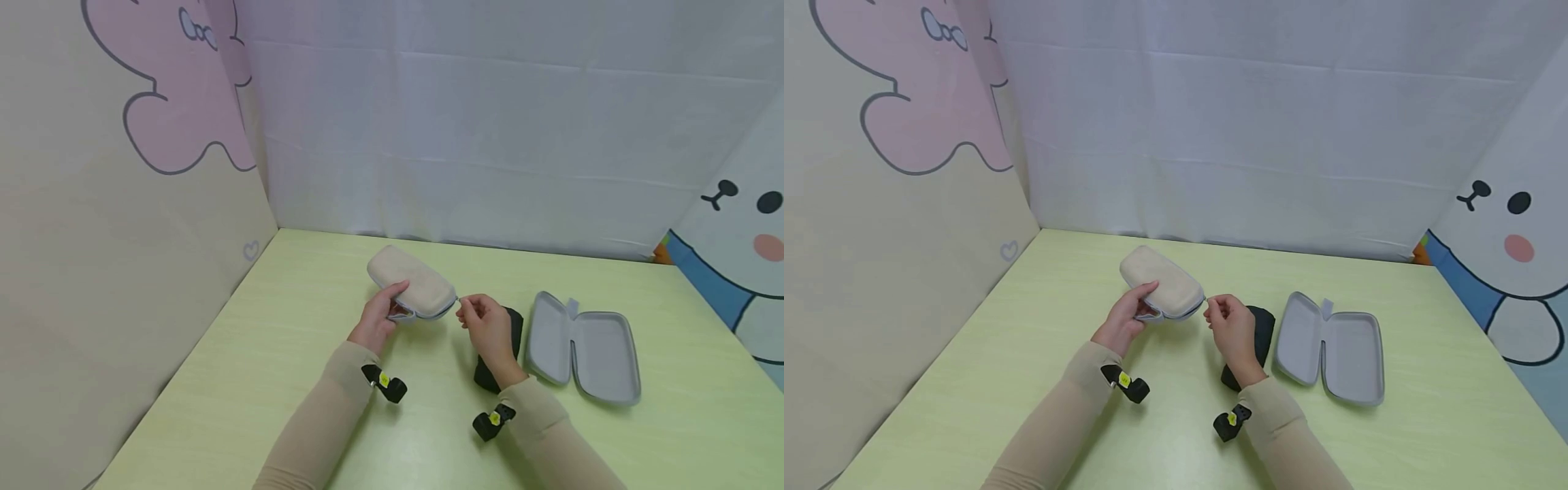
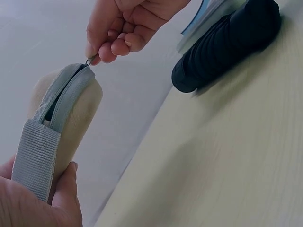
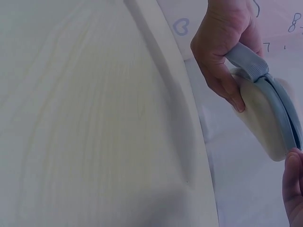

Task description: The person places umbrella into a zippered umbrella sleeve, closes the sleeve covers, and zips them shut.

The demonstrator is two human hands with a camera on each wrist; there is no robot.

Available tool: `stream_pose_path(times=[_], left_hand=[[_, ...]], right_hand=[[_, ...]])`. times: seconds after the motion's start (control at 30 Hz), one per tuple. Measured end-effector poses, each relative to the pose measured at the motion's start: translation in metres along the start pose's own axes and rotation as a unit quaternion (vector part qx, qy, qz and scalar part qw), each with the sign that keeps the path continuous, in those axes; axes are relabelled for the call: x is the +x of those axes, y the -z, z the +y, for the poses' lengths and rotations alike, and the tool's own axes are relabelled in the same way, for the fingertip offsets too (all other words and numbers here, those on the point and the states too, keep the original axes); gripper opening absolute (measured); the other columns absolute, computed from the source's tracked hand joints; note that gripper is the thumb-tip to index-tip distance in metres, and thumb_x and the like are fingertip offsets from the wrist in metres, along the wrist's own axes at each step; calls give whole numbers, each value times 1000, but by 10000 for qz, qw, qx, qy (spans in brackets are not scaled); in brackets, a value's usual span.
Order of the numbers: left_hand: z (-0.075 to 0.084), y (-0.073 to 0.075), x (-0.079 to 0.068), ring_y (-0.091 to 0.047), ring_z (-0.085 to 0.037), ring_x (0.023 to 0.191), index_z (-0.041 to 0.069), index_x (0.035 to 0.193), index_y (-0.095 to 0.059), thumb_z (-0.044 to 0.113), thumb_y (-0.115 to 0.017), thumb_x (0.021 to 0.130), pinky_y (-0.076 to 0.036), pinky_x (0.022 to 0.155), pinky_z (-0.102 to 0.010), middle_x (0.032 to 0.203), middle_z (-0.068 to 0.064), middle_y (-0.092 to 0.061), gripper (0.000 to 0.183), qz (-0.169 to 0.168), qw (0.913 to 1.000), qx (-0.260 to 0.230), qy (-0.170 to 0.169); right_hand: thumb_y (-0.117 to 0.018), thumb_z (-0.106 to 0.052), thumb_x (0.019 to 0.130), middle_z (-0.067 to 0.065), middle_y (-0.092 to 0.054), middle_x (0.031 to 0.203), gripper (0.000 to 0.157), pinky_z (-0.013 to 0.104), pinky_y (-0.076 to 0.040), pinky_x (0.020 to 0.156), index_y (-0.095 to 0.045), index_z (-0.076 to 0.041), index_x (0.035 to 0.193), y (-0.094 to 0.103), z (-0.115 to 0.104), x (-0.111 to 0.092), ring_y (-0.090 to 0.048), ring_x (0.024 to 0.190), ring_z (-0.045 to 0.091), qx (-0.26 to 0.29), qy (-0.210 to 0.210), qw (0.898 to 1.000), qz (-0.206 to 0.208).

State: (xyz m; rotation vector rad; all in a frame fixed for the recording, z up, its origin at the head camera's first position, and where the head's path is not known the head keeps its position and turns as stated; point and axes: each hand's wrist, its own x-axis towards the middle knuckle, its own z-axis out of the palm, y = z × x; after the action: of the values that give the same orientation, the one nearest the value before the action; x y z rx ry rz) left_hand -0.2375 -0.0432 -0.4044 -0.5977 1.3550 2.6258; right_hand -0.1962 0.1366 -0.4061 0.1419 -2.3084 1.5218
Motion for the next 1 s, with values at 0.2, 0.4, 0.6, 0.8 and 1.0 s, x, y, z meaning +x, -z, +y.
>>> stream_pose_path(times=[0.2,0.4,0.6,0.8,1.0], left_hand=[[-1,-2,0,-52,-12,65,1,104,-52,10,-69,83,-39,62,-21,84,-4,-64,28,101,9993,-355,1],[-1,-4,0,-53,-12,69,1,105,-52,7,-67,84,-40,64,-22,87,-5,-63,26,88,9978,-649,52],[-2,-6,0,-55,-13,73,1,103,-52,7,-65,86,-42,67,-22,86,-5,-63,22,87,9973,-725,70],[-2,-7,0,-53,-13,75,2,102,-53,8,-65,86,-40,70,-23,88,-4,-62,22,112,9964,-829,141],[-1,-8,1,-56,-14,76,2,101,-51,6,-65,86,-44,72,-23,88,-5,-62,20,124,9936,-1110,189]], right_hand=[[-58,-9,92,9,-64,72,16,19,-49,54,-65,5,90,-1,-3,-2,-60,62,19,-106,74,9999,-105],[-59,-8,91,9,-64,71,13,19,-49,53,-65,2,88,-2,-5,-3,-61,62,21,-90,113,9999,-50],[-59,-7,91,9,-64,70,11,20,-49,53,-65,1,86,-2,-6,-4,-61,62,21,-57,136,9999,-78],[-59,-6,91,8,-64,69,11,19,-48,53,-65,0,84,-3,-5,-4,-59,59,17,-86,295,9995,0],[-59,-7,91,8,-64,69,11,21,-49,53,-64,0,85,-6,-7,-6,-60,60,19,-85,333,9993,-125]])
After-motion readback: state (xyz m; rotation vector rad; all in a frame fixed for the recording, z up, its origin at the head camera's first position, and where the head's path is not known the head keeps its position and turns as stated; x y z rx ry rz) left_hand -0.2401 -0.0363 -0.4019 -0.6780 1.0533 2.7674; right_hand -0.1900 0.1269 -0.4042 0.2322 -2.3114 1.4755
